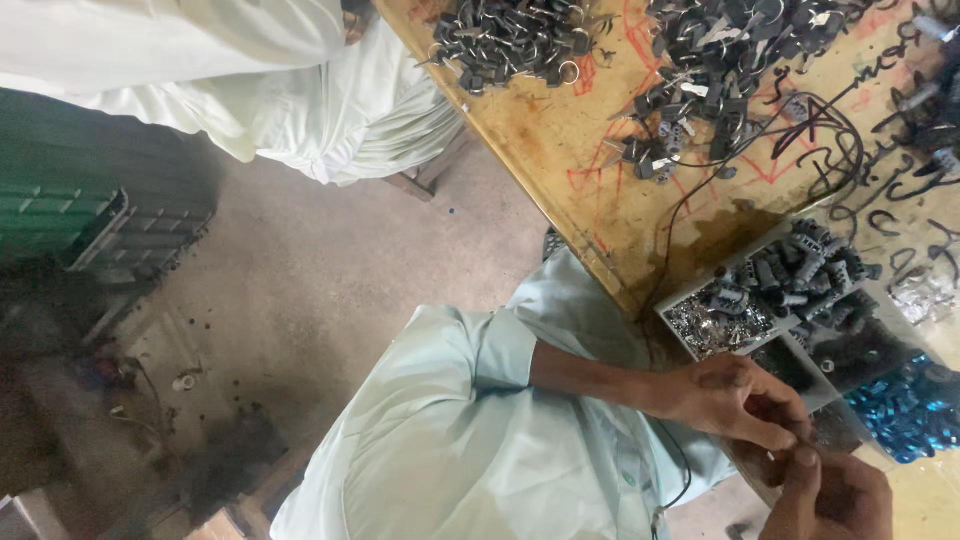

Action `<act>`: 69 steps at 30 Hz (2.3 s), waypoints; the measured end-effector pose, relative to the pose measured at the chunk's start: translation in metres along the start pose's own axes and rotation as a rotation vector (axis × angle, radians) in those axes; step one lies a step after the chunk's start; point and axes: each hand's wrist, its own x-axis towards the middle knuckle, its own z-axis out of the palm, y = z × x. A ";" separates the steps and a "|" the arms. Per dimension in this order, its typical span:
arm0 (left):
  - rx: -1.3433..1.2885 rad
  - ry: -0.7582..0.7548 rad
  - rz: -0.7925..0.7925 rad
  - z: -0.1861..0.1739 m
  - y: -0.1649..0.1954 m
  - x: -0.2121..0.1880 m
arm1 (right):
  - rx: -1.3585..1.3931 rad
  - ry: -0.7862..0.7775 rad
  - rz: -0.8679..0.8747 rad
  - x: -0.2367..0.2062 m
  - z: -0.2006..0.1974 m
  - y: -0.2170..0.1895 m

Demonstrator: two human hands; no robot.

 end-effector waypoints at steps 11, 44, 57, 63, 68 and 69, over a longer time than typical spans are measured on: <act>-0.036 0.005 0.054 0.006 0.027 -0.007 | 0.565 0.196 0.103 0.007 0.025 -0.049; 0.396 0.162 0.065 0.027 0.043 0.004 | -0.059 0.254 -0.183 0.007 0.034 -0.062; -0.160 -0.065 -0.140 0.008 0.053 0.007 | 0.047 0.109 0.314 0.010 0.003 -0.090; -0.165 -0.176 -0.129 0.003 0.065 0.002 | 0.248 0.002 0.187 0.006 -0.003 -0.078; -0.226 -0.154 -0.090 0.010 0.068 -0.003 | 0.255 0.151 0.388 0.002 0.001 -0.070; -0.309 -0.148 -0.093 0.014 0.067 -0.002 | 0.419 0.152 0.376 0.002 0.002 -0.069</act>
